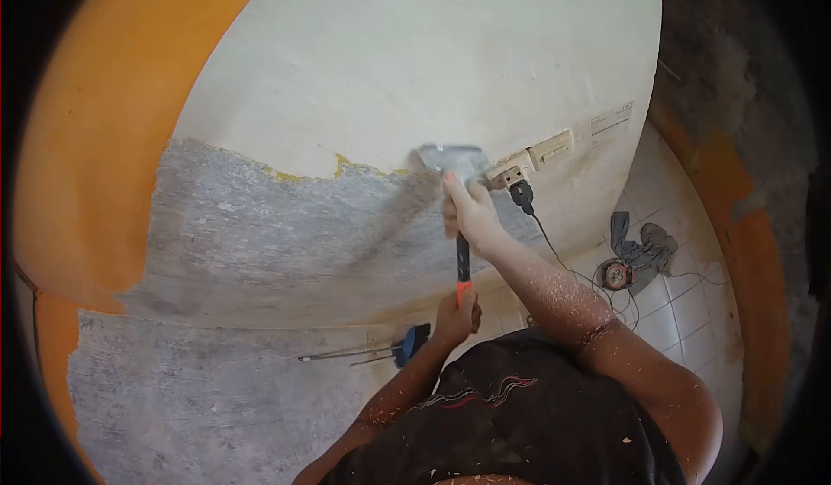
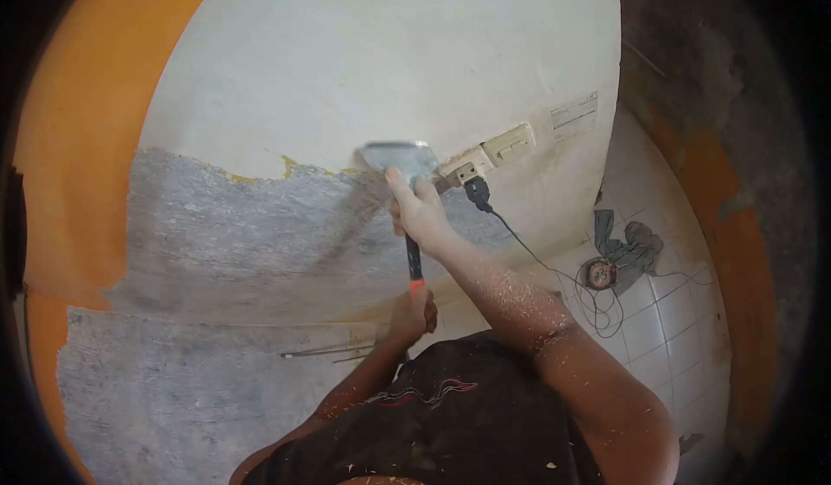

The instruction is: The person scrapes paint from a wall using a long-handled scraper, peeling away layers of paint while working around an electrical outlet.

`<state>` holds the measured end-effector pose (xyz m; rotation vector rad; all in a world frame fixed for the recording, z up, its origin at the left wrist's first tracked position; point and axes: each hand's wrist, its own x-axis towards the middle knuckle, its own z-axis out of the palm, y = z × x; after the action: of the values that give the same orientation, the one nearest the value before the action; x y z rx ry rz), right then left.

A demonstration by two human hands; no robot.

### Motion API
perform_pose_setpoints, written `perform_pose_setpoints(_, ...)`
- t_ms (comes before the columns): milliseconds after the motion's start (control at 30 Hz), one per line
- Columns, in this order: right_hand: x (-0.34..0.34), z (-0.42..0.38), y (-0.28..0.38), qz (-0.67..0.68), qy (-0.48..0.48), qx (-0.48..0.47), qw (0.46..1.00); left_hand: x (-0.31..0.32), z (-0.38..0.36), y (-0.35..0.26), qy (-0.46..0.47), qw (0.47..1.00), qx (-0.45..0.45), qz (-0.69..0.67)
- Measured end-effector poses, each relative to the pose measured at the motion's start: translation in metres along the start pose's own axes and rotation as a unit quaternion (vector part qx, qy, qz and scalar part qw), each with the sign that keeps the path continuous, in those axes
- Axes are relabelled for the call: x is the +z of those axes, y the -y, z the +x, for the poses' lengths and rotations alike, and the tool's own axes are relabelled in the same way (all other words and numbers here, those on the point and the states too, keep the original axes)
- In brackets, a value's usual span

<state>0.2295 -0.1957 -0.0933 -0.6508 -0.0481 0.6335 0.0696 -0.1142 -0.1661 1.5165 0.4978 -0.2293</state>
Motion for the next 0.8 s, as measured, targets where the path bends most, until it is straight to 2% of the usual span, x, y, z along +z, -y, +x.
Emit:
perform_pose_setpoints(33,0.009,0.002,0.011,-0.029,0.008,-0.045,0.999,0.008,-0.002,-0.023,-0.033,0.999,0.022,0.029)
perform_pose_setpoints(67,0.02,0.003,0.023,-0.033,0.009,-0.041,0.999,0.007,0.002,-0.032,-0.035,0.999,0.022,0.025)
perform_pose_setpoints(133,0.039,0.003,0.046,-0.047,0.065,-0.099,0.992,0.005,0.011,-0.048,0.013,0.995,0.102,-0.002)
perform_pose_setpoints(200,0.04,0.004,0.047,-0.055,0.095,-0.1,0.989,0.007,0.013,-0.05,0.028,0.994,0.101,-0.013)
perform_pose_setpoints(333,0.011,0.0,0.014,-0.038,0.128,-0.043,0.99,0.003,0.012,0.003,0.055,0.995,0.034,-0.075)
perform_pose_setpoints(400,0.01,-0.002,0.01,-0.001,0.082,0.005,0.997,-0.004,0.014,0.018,0.062,0.995,-0.005,-0.078)
perform_pose_setpoints(467,0.023,0.002,0.025,-0.011,0.102,-0.008,0.995,0.003,0.01,-0.02,0.066,0.994,0.02,-0.081)
perform_pose_setpoints(533,0.043,0.006,0.048,-0.018,0.141,-0.08,0.987,0.008,0.012,-0.055,-0.001,0.997,0.076,-0.022)
perform_pose_setpoints(600,0.051,0.008,0.059,-0.001,0.158,-0.064,0.985,0.008,0.015,-0.065,0.001,0.995,0.094,-0.036)
perform_pose_setpoints(700,0.045,0.008,0.046,-0.049,0.134,-0.076,0.987,0.008,0.023,-0.038,0.014,0.993,0.11,-0.037)
perform_pose_setpoints(767,0.031,0.005,0.021,-0.057,0.157,-0.005,0.986,0.002,0.022,0.007,0.051,0.987,0.034,-0.146)
perform_pose_setpoints(800,0.03,0.001,0.014,-0.059,0.157,-0.002,0.986,0.002,0.016,0.015,0.05,0.987,0.033,-0.15)
